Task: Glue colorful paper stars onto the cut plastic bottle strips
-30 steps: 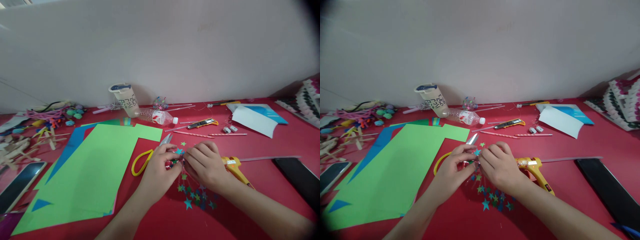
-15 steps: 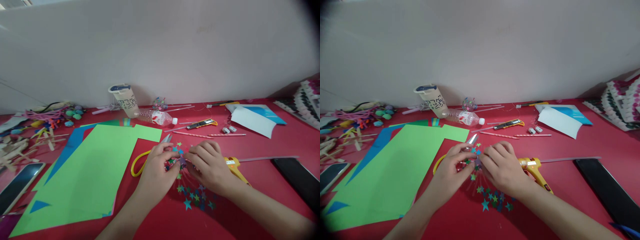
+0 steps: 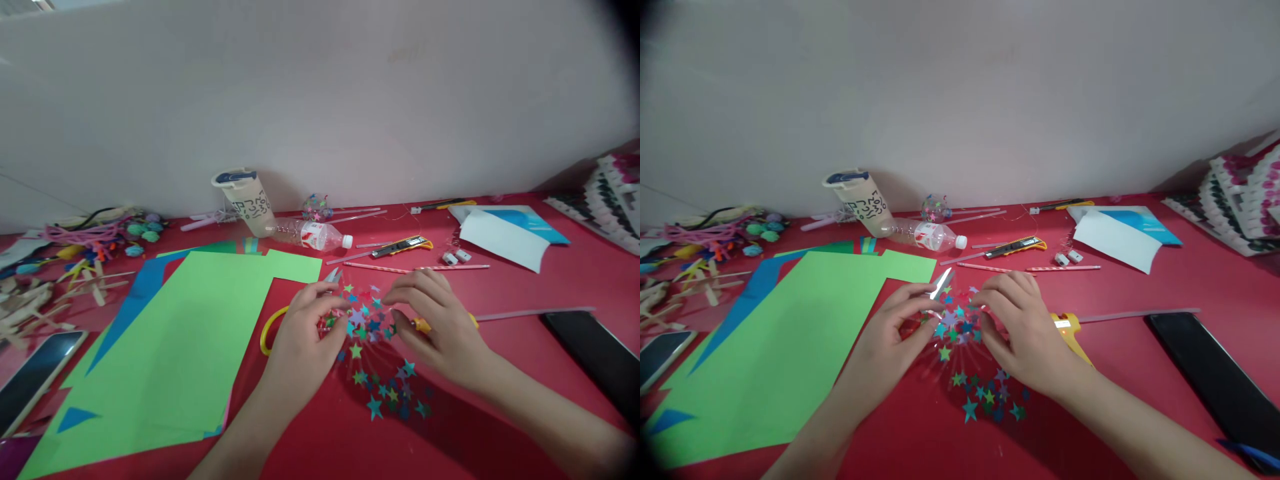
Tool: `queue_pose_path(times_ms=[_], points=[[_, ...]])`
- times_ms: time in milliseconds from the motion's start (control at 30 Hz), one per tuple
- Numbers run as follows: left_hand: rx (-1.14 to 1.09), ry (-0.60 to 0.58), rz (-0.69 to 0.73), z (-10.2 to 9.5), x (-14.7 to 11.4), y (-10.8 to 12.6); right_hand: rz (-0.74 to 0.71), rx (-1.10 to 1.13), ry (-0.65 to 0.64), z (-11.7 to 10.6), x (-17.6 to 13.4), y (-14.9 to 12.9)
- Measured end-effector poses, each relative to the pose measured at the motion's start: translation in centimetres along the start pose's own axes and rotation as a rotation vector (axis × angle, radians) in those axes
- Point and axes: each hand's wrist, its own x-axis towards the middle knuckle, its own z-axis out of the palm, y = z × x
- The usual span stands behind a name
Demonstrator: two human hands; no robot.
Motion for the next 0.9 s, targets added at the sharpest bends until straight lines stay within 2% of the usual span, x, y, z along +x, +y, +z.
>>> queue_pose_path(times_ms=[300,433,567,900], points=[[-0.005,0.122,-0.068,-0.5,0.2,-0.1,0.023,-0.068,0.063,-1.9,-1.6,1.4],[0.040,0.125,-0.094,-1.0,-0.1,0.1,0.056,-0.085,0.059,-2.4,-2.7,2.1],[0.081,0.124,-0.054,-1.6,-0.2,0.2,0.070,-0.109,0.073,-2.7,-3.5,2.3],[0.192,0.134,-0.011,-1.9,-2.0,-0.2,0.044,-0.038,0.005,-2.9,-3.9,1.2]])
